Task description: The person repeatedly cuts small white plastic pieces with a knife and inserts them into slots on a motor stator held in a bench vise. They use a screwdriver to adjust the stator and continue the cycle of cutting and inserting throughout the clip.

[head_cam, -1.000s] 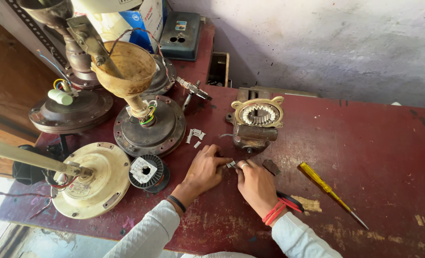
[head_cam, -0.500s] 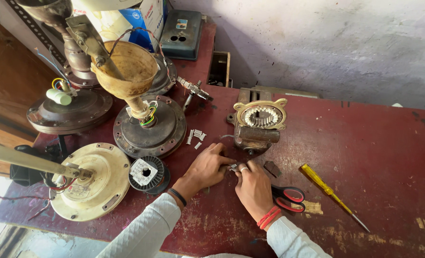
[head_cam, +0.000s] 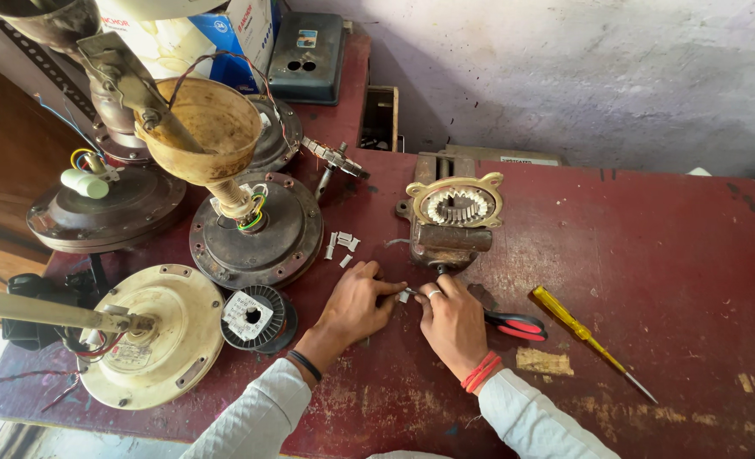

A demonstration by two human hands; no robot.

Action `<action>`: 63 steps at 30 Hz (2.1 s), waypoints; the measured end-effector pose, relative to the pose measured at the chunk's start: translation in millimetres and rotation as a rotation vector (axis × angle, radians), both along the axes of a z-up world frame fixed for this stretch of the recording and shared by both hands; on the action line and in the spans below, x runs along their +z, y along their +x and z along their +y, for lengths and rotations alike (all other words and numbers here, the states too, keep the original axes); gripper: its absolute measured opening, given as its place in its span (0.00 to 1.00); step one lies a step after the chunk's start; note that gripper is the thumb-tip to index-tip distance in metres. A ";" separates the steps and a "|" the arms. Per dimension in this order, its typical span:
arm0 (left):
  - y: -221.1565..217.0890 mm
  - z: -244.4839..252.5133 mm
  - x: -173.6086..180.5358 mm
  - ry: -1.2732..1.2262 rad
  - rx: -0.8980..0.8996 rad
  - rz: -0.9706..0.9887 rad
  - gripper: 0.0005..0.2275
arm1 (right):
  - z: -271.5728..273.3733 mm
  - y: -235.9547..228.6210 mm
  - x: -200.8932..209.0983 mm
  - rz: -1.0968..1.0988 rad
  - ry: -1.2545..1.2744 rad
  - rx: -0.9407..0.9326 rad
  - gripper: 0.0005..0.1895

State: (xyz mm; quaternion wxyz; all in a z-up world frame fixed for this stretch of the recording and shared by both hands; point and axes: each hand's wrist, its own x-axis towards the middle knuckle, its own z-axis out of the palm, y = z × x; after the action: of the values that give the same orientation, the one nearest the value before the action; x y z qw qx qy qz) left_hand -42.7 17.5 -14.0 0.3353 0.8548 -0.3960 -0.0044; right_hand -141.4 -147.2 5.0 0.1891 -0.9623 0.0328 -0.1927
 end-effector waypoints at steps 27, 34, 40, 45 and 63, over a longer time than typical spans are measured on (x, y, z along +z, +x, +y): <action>-4.4 -8.8 11.6 0.275 0.123 0.069 0.13 | -6.2 10.7 -8.6 0.091 -0.022 0.113 0.05; -0.4 -9.1 10.0 0.178 0.126 0.097 0.12 | -11.3 1.6 -3.6 0.164 0.061 0.133 0.03; 9.9 0.3 15.1 0.073 0.105 0.275 0.17 | -29.6 -15.5 0.5 0.210 0.135 0.048 0.11; 1.1 -7.3 13.4 0.156 0.066 0.121 0.14 | -34.3 -22.9 2.2 0.165 -0.007 0.062 0.11; 23.9 -36.0 14.2 0.353 0.184 0.303 0.16 | -21.2 -3.6 -0.9 0.268 0.040 0.144 0.13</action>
State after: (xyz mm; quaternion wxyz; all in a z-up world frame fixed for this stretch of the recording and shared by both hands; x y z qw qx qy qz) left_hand -18.9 -18.6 0.3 0.2351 0.9223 -0.2547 -0.1709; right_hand -145.0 -168.4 4.1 0.2152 -0.9754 -0.0074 -0.0477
